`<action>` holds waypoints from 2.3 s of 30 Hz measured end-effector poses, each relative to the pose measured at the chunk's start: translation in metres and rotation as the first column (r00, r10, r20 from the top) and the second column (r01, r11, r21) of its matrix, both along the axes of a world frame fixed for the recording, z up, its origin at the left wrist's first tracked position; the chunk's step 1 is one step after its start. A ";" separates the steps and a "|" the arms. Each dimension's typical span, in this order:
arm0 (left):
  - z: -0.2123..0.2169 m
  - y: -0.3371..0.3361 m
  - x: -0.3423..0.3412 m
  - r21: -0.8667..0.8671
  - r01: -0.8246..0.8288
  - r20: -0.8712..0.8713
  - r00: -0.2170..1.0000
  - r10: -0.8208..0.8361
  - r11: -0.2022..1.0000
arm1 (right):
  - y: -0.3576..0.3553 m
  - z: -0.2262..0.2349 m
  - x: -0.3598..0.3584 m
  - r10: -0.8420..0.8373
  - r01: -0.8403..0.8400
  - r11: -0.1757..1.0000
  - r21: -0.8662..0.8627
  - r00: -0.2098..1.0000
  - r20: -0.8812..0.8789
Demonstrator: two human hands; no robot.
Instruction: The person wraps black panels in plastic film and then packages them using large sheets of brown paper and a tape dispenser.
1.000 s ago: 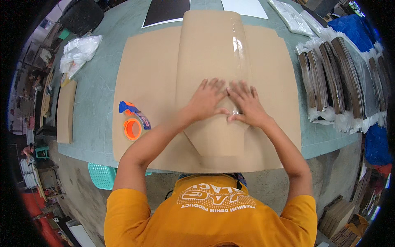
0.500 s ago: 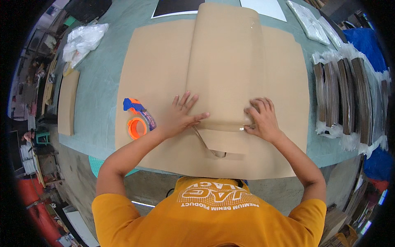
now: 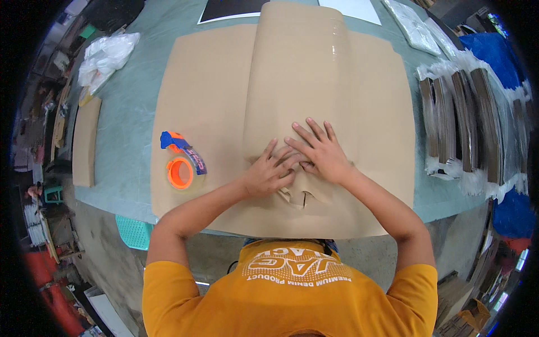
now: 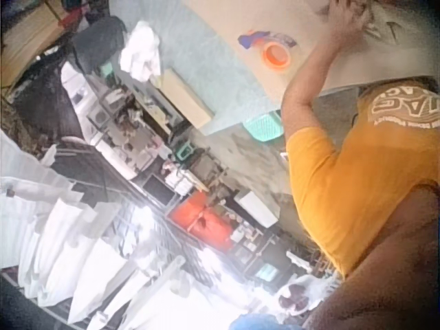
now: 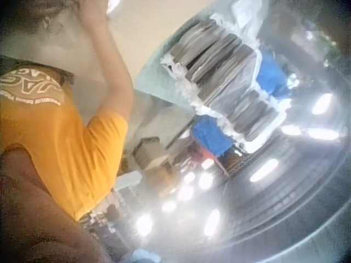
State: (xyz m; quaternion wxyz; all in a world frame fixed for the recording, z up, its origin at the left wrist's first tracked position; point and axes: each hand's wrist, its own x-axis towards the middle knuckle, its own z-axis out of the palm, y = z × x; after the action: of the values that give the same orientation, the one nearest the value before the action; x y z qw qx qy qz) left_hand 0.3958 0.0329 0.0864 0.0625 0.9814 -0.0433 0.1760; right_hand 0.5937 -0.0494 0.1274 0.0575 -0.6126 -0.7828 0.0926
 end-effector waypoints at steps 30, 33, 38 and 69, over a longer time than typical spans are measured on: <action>0.028 -0.046 0.033 -0.192 -0.792 -0.314 0.609 0.729 0.579 | -0.063 0.005 -0.056 -0.194 0.271 0.959 -0.086 0.401 -0.895; 0.035 -0.026 0.037 -0.303 -0.875 -0.420 0.479 0.771 0.378 | -0.051 -0.028 -0.065 -0.229 0.369 0.923 -0.110 0.296 -0.927; 0.035 0.028 -0.059 0.064 -0.994 -0.018 0.087 0.996 0.088 | -0.048 -0.028 -0.061 -0.289 0.336 0.887 -0.316 -0.129 -0.949; 0.155 0.027 0.026 -0.320 -0.377 -0.755 0.656 0.007 0.869 | -0.043 -0.032 -0.043 0.382 0.639 0.693 -0.335 -0.719 -0.581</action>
State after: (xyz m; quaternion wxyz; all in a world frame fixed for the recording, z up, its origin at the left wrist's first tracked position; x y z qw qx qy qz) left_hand 0.4218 0.0596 0.2417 0.2802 0.9244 0.1348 -0.2210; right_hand 0.5503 -0.0923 0.0957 0.9096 -0.2575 -0.0011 0.3260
